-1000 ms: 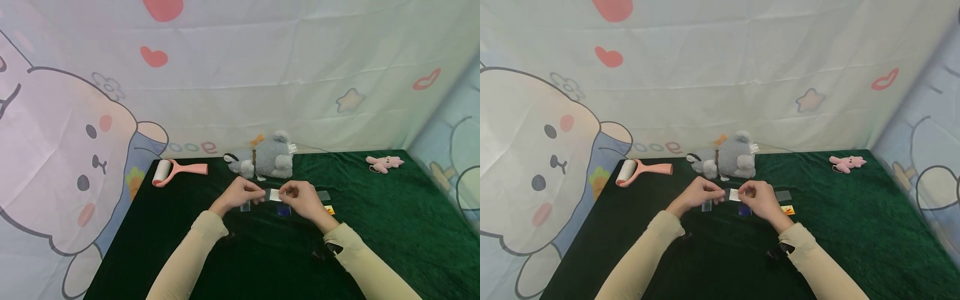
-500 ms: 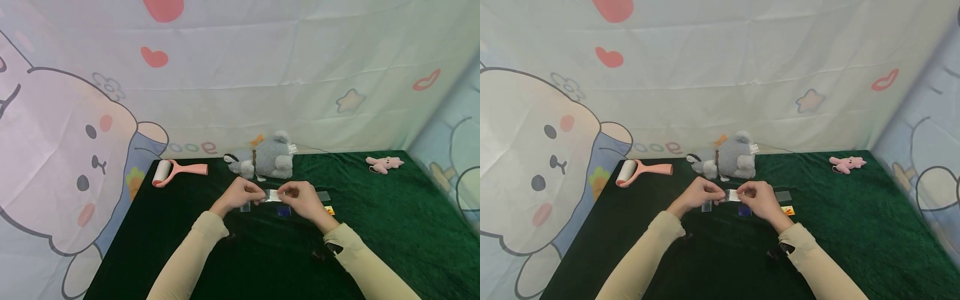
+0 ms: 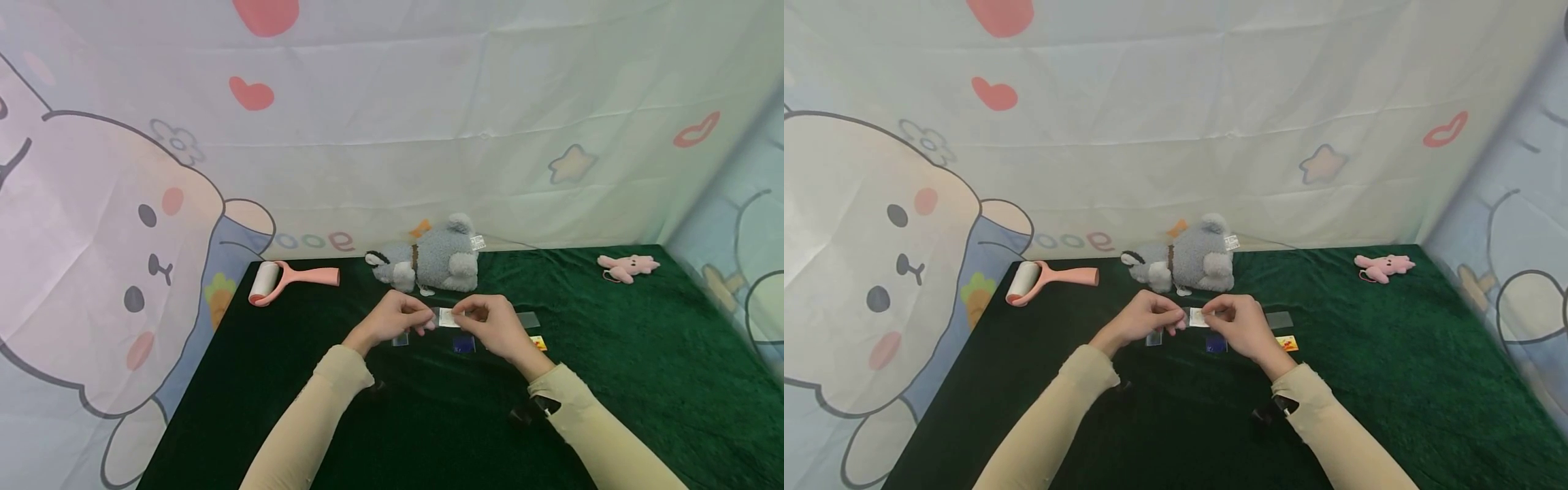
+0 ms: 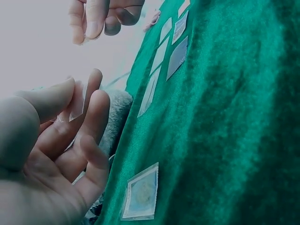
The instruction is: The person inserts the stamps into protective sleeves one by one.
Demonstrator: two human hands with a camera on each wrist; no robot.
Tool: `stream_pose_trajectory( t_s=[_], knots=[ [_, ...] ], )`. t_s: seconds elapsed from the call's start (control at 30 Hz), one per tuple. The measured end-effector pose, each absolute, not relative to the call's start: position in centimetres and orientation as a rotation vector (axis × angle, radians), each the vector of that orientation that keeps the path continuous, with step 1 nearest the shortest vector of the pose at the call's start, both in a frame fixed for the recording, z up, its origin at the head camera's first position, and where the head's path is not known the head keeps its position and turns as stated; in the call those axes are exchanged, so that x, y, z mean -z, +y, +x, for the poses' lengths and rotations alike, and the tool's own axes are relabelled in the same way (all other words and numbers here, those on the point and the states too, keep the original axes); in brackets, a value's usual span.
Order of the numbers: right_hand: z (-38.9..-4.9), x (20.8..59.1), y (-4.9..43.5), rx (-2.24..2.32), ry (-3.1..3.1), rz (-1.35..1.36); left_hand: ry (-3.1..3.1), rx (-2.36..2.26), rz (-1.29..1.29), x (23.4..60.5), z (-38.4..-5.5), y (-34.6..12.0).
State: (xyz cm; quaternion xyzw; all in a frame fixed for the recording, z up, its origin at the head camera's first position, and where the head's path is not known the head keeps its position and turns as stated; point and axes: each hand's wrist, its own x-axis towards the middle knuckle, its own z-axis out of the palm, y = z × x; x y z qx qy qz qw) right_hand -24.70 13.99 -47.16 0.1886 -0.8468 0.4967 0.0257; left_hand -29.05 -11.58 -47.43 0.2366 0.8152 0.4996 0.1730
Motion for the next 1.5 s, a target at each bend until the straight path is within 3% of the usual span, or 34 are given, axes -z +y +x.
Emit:
stream_pose_trajectory(
  t_s=[1.5],
  knots=[
    [-24.64, 46.71, 13.98, -1.424, -2.673, 0.588, 2.257, -1.496, 0.638, 47.38, -29.13, -11.36]
  ],
)
